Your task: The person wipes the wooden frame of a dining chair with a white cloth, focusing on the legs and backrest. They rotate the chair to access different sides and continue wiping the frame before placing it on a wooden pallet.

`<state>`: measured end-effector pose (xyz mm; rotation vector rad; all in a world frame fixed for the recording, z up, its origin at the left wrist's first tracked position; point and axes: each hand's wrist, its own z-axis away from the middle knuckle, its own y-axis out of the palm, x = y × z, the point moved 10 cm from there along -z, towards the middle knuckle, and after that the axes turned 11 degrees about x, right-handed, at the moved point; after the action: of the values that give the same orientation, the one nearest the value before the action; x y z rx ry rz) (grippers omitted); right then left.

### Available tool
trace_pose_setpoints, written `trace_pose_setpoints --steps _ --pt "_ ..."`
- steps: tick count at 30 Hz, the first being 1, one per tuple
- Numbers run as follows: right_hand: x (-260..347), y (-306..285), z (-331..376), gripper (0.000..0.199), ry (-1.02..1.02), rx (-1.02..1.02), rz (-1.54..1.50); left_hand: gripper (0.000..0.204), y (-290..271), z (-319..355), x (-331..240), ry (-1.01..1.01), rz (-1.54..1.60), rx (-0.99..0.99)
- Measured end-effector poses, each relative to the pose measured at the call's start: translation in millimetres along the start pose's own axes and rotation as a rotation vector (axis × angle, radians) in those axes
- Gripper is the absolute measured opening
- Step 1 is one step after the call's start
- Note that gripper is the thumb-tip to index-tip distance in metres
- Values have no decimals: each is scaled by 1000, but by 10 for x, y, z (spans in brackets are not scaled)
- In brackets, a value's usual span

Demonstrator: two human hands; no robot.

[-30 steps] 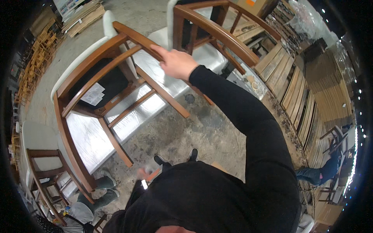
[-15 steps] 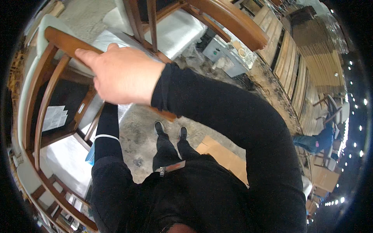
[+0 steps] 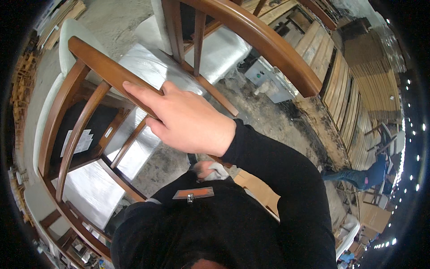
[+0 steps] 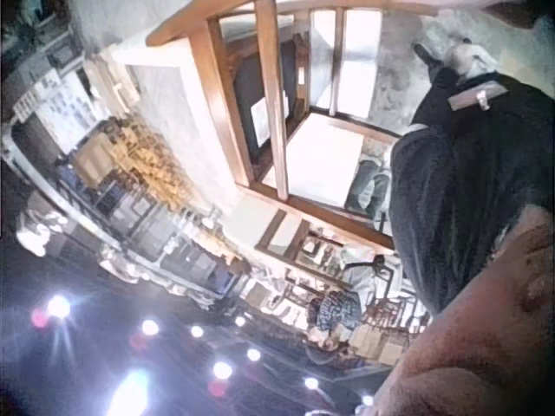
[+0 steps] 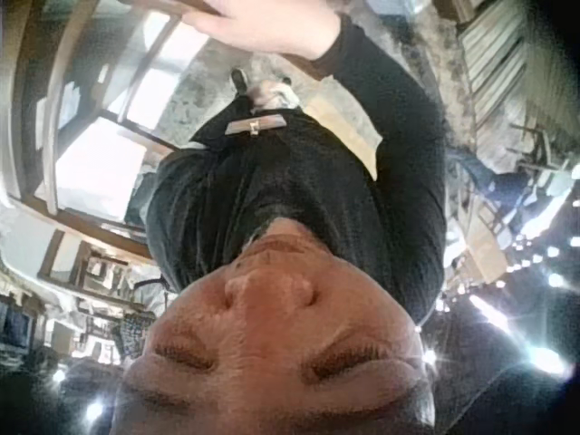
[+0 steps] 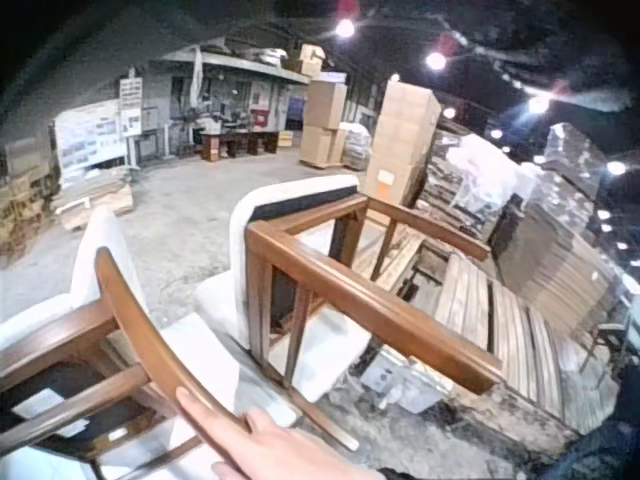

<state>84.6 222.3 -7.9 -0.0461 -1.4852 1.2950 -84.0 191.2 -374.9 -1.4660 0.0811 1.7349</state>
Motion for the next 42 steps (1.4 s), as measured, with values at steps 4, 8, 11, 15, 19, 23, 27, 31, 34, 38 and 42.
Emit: trace_pose_setpoints --steps 4,8,11,15,19,23,27,31,34,38,42 --pt "-39 8 12 67 -11 -14 -29 44 -1714 451 591 -112 8 -662" --pt "-6 -2 15 68 -45 -57 48 59 -2700 -191 963 -174 -606 -667" --pt "14 -15 25 69 -79 -80 62 63 -2387 -522 1524 -627 -751 -180" --pt "-31 -15 45 69 -84 -78 102 50 -2694 535 987 -600 -633 -903" --pt "-101 27 41 73 -87 -1 -21 55 -2554 1752 952 -1210 -544 -493" --pt "-62 -12 56 86 -129 -7 -20 54 -2790 2294 304 -1083 -212 -921" --pt "-86 -20 92 91 -97 -10 -34 67 -3198 2314 -108 -1094 -364 -1075" --pt "-52 -66 115 84 -118 -10 -73 106 -3600 2009 -586 -887 -737 -1018" --pt "-51 -74 97 84 -104 -8 -88 90 -3383 1581 -369 -1014 -660 -464" --pt "-182 -186 270 84 -475 -181 -255 42 -2617 1046 -611 -737 -858 -572" --pt "-1792 407 811 66 -345 -20 -729 31 -1349 804 -242 -751 -828 -490"
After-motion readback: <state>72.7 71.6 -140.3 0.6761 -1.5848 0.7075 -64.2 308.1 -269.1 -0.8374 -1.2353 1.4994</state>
